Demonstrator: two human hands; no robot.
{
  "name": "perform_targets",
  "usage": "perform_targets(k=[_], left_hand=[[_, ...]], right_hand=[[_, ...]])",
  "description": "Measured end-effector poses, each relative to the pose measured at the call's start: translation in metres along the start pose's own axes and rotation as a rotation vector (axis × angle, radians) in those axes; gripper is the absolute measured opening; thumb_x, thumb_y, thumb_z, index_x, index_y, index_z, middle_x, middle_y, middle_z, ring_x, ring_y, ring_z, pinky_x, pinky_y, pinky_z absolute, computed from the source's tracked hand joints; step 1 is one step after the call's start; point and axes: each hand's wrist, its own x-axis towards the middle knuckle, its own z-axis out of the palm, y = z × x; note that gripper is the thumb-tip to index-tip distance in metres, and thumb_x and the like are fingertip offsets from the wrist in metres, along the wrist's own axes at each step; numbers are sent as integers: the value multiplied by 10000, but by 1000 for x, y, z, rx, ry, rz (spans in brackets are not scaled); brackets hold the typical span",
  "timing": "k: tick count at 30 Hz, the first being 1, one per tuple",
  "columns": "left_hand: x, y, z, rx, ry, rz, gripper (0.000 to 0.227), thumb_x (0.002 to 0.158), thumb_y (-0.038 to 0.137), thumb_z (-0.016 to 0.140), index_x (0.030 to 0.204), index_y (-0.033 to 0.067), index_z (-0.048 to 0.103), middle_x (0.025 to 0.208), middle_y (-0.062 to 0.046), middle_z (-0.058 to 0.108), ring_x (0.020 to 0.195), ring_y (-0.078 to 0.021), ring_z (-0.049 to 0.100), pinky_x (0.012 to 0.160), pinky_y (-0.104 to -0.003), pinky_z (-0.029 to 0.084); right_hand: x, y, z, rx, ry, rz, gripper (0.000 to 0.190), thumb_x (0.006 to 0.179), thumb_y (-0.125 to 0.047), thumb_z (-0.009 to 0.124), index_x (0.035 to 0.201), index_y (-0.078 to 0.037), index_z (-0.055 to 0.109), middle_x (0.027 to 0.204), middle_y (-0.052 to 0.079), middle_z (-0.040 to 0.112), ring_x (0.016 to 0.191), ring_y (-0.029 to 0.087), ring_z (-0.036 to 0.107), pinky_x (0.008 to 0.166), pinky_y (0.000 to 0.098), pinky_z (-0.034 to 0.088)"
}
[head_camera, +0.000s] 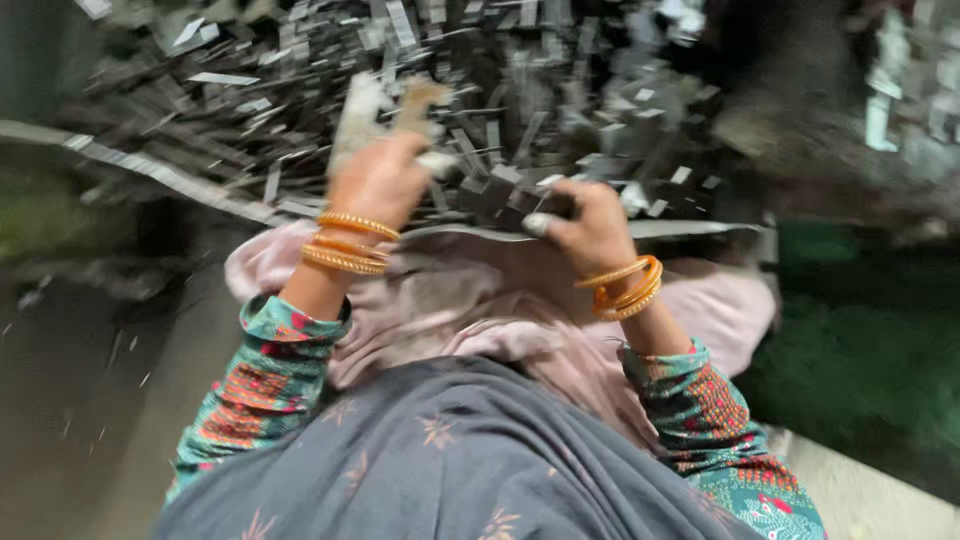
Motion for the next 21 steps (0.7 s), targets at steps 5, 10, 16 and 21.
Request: perform_targets(k=[5,10,16,21], left_hand=[[18,-14,24,438,184,-304,415,793,354,838,987,35,656,998,-214,709,998,-426,658,773,-561,539],[12,-23,36,435,260,-384,519,785,356,861,1096,7,636,1068,-221,694,1036,-428,642,791,-564,531],[10,-22,21,243,182,-464,459,792,335,864,1075,14,699,953,-238,723,894,-431,688,781,-517,536],[0,-14,-15,29,554,-458,232,837,277,849,986,106,796,910,-131,752,810,-359,712,735,-464,532]], right_hand=[[-5,96,-89,441,627,71,285,845,18,833,1100,36,709,1027,64,722,934,155,680,857,288,580],[4,220,-154,357,1011,-33,493,837,92,907,1213,56,591,1175,128,661,1062,212,679,994,323,590],[39,317,-195,-312,1320,-3,590,707,-40,1023,1140,-37,622,1112,113,654,978,260,689,875,348,604],[136,330,-277,-346,1225,341,438,758,-140,881,1107,-105,618,1133,80,634,984,222,700,837,324,583]])
